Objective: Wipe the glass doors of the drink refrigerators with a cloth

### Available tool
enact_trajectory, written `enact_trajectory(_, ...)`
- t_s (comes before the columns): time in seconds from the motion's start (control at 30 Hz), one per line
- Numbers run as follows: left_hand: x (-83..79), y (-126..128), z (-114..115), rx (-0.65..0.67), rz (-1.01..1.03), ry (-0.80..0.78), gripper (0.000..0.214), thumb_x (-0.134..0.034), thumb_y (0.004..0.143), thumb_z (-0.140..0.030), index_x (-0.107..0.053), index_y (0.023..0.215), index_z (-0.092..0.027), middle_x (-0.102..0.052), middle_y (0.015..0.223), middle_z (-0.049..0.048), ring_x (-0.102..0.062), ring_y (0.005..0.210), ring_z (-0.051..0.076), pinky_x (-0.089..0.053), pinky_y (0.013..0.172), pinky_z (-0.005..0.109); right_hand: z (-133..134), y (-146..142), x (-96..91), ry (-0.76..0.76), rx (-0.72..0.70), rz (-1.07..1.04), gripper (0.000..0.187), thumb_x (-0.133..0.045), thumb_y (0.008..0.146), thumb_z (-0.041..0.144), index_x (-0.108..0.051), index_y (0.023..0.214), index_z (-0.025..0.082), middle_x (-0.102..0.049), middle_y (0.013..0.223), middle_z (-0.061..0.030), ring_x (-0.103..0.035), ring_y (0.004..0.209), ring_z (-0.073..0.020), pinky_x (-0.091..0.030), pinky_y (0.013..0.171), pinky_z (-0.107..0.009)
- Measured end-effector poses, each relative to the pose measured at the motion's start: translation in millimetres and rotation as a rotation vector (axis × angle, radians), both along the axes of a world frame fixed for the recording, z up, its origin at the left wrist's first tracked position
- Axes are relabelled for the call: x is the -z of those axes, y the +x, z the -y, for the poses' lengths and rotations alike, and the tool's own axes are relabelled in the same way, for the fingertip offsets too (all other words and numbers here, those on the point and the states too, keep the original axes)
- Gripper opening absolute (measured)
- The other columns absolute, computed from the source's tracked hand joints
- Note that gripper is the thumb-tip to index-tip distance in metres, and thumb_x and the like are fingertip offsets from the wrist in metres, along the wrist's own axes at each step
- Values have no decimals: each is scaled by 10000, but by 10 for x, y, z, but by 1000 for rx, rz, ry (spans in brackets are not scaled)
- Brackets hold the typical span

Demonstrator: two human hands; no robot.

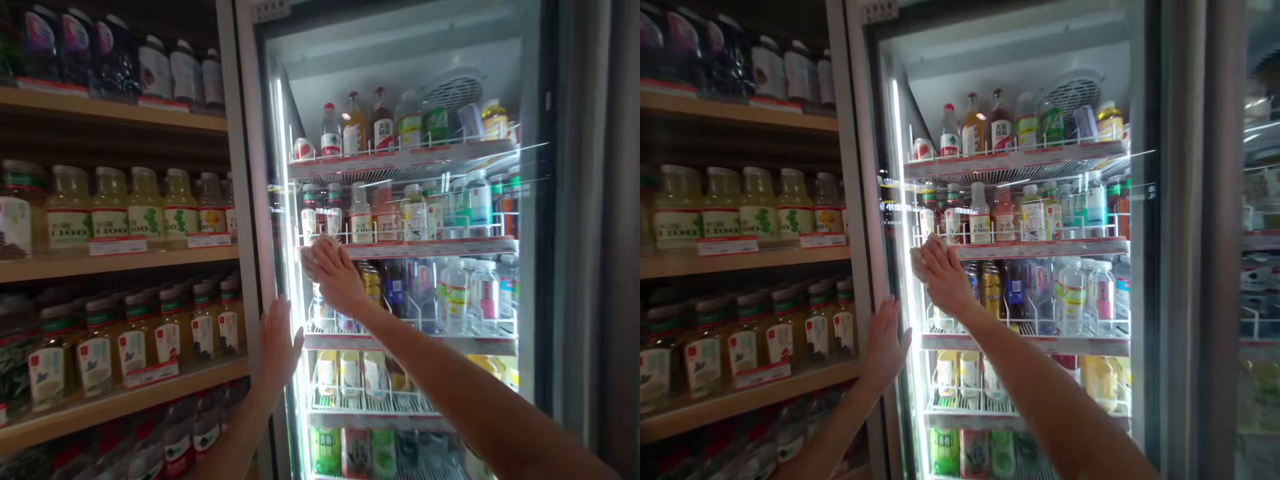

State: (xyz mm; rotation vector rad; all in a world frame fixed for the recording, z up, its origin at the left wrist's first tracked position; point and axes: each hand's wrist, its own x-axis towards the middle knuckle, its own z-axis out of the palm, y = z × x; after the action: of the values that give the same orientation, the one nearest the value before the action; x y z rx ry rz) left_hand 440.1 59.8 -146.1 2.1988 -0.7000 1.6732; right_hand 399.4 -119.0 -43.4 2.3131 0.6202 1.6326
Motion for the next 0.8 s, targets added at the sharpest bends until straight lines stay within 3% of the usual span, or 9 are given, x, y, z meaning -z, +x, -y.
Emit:
enact_trajectory(0.17,-33,-32,229,28,34,-11,531,-406,901,-285,-282,1398,-142,-381,1432,186,-300,1365,278,-295,1074,522,383,-216,282,-165,-41,-46,657,-481,799,191,-303,1431,210,-341,1490,-23,-107,1429,-205,-78,1166,-440)
enact_trajectory(0.33,-166,-130,623,117,61,-62,540,-407,904,-280,-261,1411,-168,-329,1464,177,-231,1395,262,-255,1099,502,749,-366,238,131,45,91,559,-469,818,211,-408,1372,227,-333,1492,-43,-135,1422,-222,-108,1148,-473)
enact_trajectory(0.5,-145,-174,951,158,46,-172,579,-421,904,-289,-218,1433,-172,-252,1498,182,-151,1416,270,-222,1108,512,1133,-591,403,19,35,64,525,-468,829,216,-438,1353,229,-400,1454,-27,-144,1421,-198,-85,1162,-429)
enact_trajectory(0.67,-119,-194,1117,178,3,-280,614,-438,895,-336,-210,1443,-179,-211,1511,187,-132,1416,300,-196,1105,554,1603,-801,450,273,138,186,492,-442,842,204,-463,1333,206,-335,1488,-74,-159,1420,-234,-172,1132,-475)
enact_trajectory(0.8,-119,-247,1277,226,24,-318,626,-447,891,-352,-218,1444,-168,-190,1515,195,-119,1415,320,-185,1104,568,1872,-944,480,174,136,140,503,-430,842,194,-453,1342,243,-363,1476,-41,-182,1415,-219,-186,1134,-454)
